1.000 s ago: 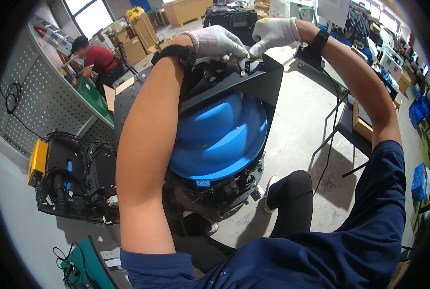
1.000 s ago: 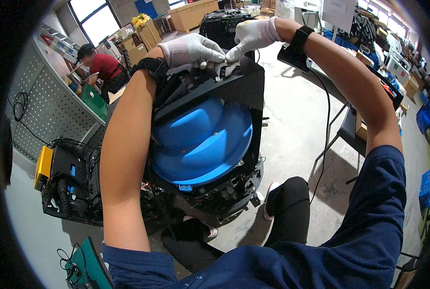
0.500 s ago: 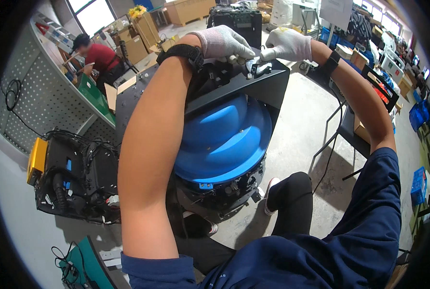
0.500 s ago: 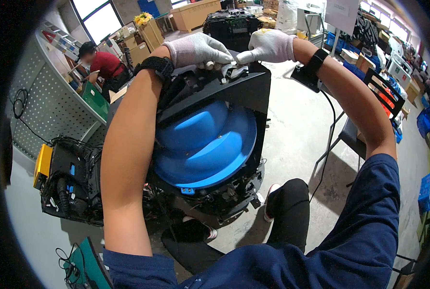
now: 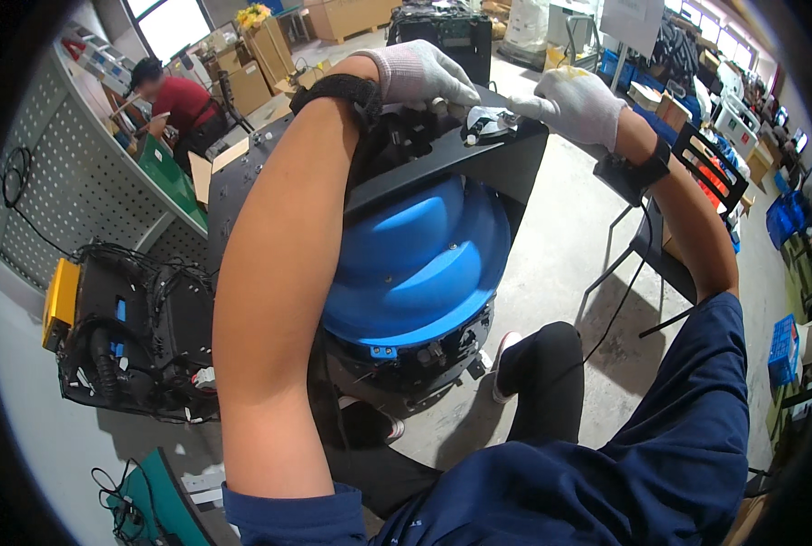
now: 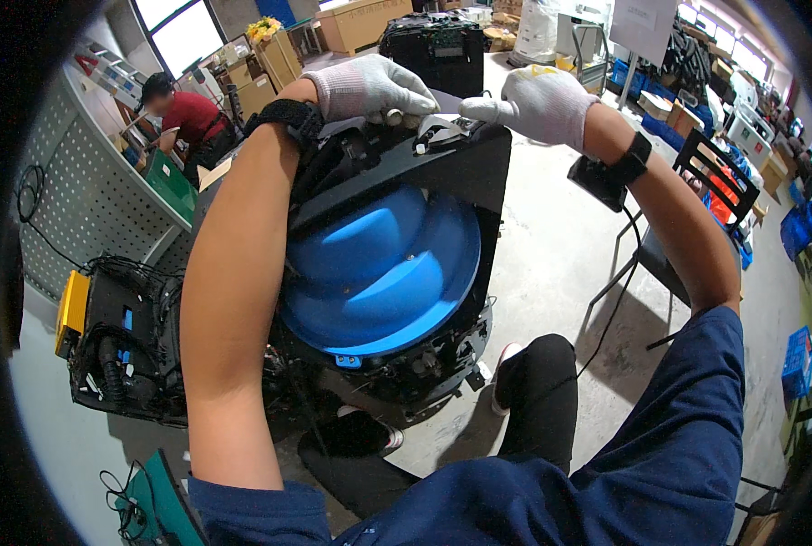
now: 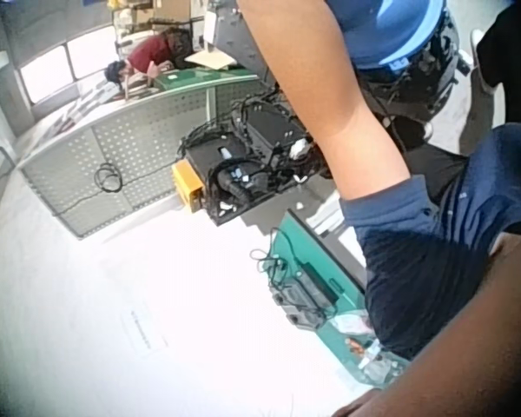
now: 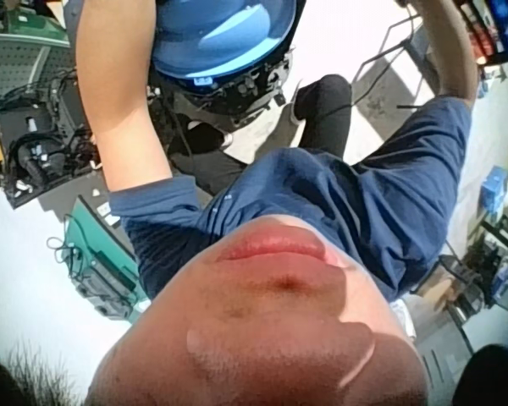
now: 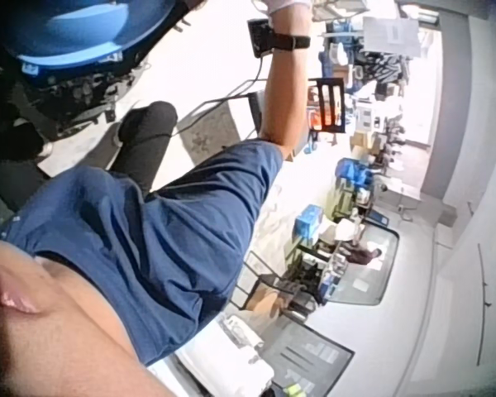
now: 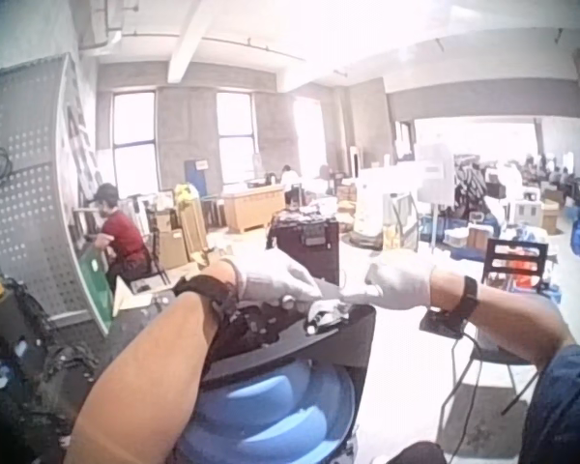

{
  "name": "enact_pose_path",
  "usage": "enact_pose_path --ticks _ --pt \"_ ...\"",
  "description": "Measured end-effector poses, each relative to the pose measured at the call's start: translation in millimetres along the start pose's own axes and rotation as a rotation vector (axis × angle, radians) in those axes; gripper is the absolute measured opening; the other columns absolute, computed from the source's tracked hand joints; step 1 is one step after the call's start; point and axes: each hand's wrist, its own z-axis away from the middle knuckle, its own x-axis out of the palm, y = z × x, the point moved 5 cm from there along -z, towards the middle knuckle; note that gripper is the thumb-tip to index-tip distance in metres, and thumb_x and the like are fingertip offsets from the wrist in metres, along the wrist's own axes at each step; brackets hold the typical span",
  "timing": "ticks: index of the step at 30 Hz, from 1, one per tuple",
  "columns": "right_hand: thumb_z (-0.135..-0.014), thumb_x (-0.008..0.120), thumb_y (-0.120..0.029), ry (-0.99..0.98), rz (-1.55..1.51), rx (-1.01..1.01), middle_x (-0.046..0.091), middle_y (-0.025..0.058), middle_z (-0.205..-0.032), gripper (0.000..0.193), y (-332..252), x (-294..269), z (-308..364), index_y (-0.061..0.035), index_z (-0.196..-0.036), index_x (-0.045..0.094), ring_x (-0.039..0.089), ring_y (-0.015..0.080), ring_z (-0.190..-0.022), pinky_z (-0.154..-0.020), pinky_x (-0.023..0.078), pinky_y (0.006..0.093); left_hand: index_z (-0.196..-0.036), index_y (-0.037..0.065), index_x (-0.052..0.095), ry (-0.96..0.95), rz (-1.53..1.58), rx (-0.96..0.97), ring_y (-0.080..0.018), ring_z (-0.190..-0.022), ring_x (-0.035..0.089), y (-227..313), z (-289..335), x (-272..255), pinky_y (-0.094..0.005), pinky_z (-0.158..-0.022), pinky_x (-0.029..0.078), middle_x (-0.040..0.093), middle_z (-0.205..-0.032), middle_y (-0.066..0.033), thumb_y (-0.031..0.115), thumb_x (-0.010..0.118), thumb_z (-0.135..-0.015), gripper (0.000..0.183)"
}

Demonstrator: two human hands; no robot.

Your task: Using pliers and a screwdriver to assemble or repair parts on an industrial machine with a blue dome.

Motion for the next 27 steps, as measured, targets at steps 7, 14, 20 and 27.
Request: enact_pose_path --ticks 7,14,20,27 --pt "-0.086 0.036 -0.079 0.03 0.061 0.218 0.058 0.0139 -0.052 0.088 -13.5 -11.8 29.4 -0.0013 -0.061 0.068 0.063 0.026 -0.051 -0.054 0.05 0.039 -0.104 0.007 0.073 -0.001 0.015 -0.002 -0.0026 -0.058 0.051 -1.5 -2.4 1.5 -0.0193 -0.051 0.041 0.067 -0.077 0.001 0.028 0.069 -0.09 0.025" --pt "-0.09 0.051 -0.062 -0.026 0.148 0.325 0.058 0.0212 -0.06 0.07 -34.4 -25.1 58.1 0.0026 -0.067 0.064 0.063 0.0373 -0.061 -0.059 0.048 0.0449 -0.099 0.008 0.075 -0.012 0.052 -0.039 -0.0064 -0.068 0.056 -1.6 -2.5 1.2 -0.0214 -0.056 0.043 0.071 -0.081 -0.0005 0.024 0.07 -0.088 0.019" --pt "-0.092 0.051 -0.058 -0.034 0.035 0.238 0.055 0.0206 -0.058 0.068 -21.8 -23.6 50.8 0.0037 -0.066 0.062 0.061 0.036 -0.058 -0.056 0.046 0.0432 -0.103 0.009 0.073 0.017 -0.061 -0.012 -0.0028 -0.059 0.053 0.9 -1.7 1.6 -0.0195 -0.051 0.04 0.067 -0.076 0.0015 0.03 0.07 -0.089 0.026" --pt "-0.093 0.048 -0.062 0.294 -0.088 0.008 0.05 0.0091 -0.046 0.072 21.7 -37.0 26.5 0.0017 -0.064 0.066 0.051 0.0195 -0.042 -0.047 0.045 0.0347 -0.103 0.01 0.073 0.038 0.021 -0.036 -0.0012 -0.055 0.052 1.1 0.8 4.1 -0.0183 -0.049 0.038 0.067 -0.076 0.003 0.038 0.063 -0.094 0.031"
